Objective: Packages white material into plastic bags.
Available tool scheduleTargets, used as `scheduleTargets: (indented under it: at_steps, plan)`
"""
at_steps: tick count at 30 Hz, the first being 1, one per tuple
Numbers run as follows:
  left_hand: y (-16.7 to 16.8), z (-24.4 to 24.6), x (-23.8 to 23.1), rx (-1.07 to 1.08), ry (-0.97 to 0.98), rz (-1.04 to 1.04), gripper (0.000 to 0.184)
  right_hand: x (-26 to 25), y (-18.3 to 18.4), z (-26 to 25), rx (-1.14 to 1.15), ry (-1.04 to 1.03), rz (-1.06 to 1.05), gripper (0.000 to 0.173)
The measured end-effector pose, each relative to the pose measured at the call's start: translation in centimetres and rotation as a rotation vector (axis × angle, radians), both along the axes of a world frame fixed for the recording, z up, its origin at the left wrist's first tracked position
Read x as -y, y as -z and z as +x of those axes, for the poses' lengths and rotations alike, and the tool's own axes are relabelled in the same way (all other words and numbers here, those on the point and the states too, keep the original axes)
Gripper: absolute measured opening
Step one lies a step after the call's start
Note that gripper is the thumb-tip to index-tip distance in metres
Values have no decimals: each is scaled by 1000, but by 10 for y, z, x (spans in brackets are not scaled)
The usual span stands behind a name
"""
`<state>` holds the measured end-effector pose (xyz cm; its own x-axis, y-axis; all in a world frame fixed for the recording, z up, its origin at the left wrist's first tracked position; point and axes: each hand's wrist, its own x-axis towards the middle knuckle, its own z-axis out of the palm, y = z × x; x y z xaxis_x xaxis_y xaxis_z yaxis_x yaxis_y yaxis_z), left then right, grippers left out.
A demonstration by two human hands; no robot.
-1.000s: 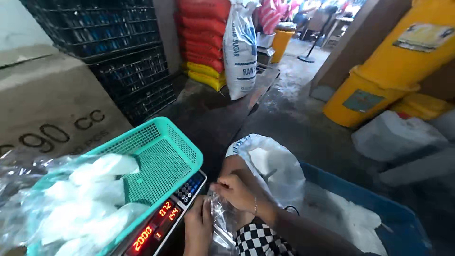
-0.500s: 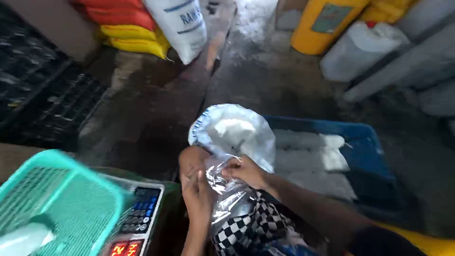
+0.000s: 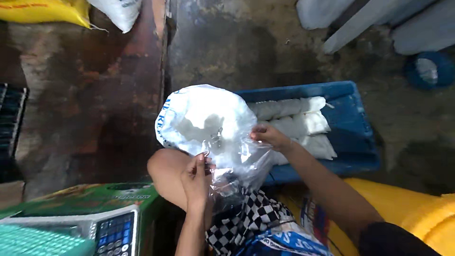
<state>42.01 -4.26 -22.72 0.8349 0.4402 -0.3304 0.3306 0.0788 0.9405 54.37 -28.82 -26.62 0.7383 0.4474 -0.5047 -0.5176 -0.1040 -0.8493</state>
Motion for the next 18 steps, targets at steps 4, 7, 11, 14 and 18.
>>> scheduleTargets:
  at_steps: [4, 7, 11, 14, 18]
  plan:
    - [-14, 3, -9, -5, -83, -10, 17, 40, 27, 17, -70, 333, -219, 16]
    - [-19, -2, -25, 34, -100, 75, 17, 97, 97, 13, -166, 563, -377, 38]
    - [-24, -12, -38, 79, -77, 167, 18, 134, 139, -21, -419, 717, -722, 43]
    - [-34, -25, -49, 104, -30, 239, 19, 126, 106, -18, -223, 711, -1066, 73]
    - [-46, -49, -61, 113, 13, 319, 16, 68, 31, 24, 438, 627, -931, 46]
